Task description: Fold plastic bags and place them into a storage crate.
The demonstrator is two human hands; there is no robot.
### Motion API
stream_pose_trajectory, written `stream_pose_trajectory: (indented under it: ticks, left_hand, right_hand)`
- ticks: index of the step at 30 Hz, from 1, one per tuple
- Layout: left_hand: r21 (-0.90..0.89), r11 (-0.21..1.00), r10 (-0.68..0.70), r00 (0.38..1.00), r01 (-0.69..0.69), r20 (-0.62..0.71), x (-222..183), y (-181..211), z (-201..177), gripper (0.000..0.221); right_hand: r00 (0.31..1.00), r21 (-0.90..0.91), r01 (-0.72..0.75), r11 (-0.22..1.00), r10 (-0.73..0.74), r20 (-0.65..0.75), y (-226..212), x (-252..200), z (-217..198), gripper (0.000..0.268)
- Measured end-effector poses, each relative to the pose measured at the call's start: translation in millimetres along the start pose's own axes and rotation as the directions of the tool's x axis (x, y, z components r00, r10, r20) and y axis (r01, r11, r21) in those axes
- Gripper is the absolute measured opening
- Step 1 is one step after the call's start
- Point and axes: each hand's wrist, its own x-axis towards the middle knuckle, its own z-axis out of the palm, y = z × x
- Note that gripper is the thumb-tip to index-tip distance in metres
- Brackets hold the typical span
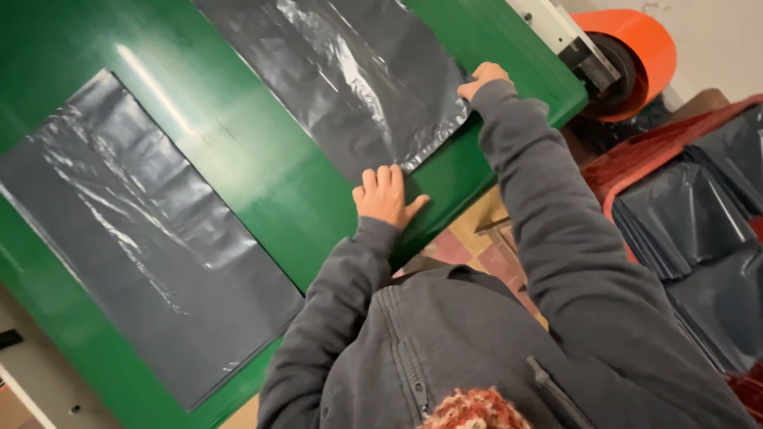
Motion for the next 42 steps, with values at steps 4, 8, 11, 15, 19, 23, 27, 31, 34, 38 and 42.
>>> stream_pose_trajectory:
  ticks: [4,8,11,15,19,23,27,31,34,38,42]
  left_hand:
    - [-0.009,0.997,-0.077,0.996,0.077,0.042,10.7,-5.2,-1.3,0.068]
    - [0.086,0.995,-0.017,0.933,0.052,-0.360,1.8,-30.1,-15.8,0.031]
    - [-0.240,0.967,0.016,0.966,-0.079,-0.256,-26.8,-56.1,-47.9,0.022]
    - [-0.768,0.640,0.050,0.996,0.023,0.071,-62.4,-86.6,-93.2,0.021]
    - [-0.823,0.502,-0.083,0.962,0.267,0.262,-34.9,-131.2,-87.4,0.019]
    - [-0.770,0.586,-0.371,0.928,0.253,0.022,27.3,-193.9,-33.5,0.023]
    - [-0.673,0.682,-0.476,0.872,0.286,-0.112,86.5,-251.8,19.8,0.026]
    - [-0.536,0.727,-0.546,0.835,0.430,-0.071,123.1,-279.3,46.2,0.030]
    - [-0.429,0.733,-0.599,0.800,0.528,-0.037,134.1,-289.0,61.4,0.033]
    - [-0.414,0.706,-0.624,0.781,0.574,0.018,135.4,-295.0,69.8,0.034]
    - [-0.389,0.684,-0.651,0.757,0.617,0.056,137.8,-294.2,67.9,0.034]
  right_hand:
    - [0.937,0.388,0.311,0.868,-0.213,-0.275,-47.3,-42.3,-43.1,0.043]
    - [0.885,0.677,0.425,0.601,-0.433,-0.170,-65.4,-91.8,-97.5,0.028]
    - [0.782,0.766,0.379,0.519,-0.622,0.034,-20.9,-106.9,-107.0,0.019]
    - [0.642,0.818,-0.054,0.573,-0.607,0.468,75.2,-113.1,-97.3,0.039]
    - [0.608,0.768,-0.275,0.578,-0.514,0.605,-50.9,-149.1,-141.1,0.047]
    - [0.807,0.659,0.041,0.751,-0.414,0.421,-110.8,-87.6,-100.5,0.016]
    - [0.822,0.642,0.335,0.690,-0.547,0.159,-147.0,7.8,-20.3,0.022]
    - [0.901,0.195,0.387,0.901,-0.415,0.127,-193.3,47.9,6.4,0.026]
    - [0.704,-0.014,0.706,0.708,-0.704,-0.095,-198.1,72.0,32.5,0.042]
    - [0.664,0.016,0.742,0.670,-0.737,0.127,-225.5,82.5,27.4,0.074]
    - [0.661,-0.102,0.741,0.664,-0.694,0.286,-242.9,86.8,21.8,0.069]
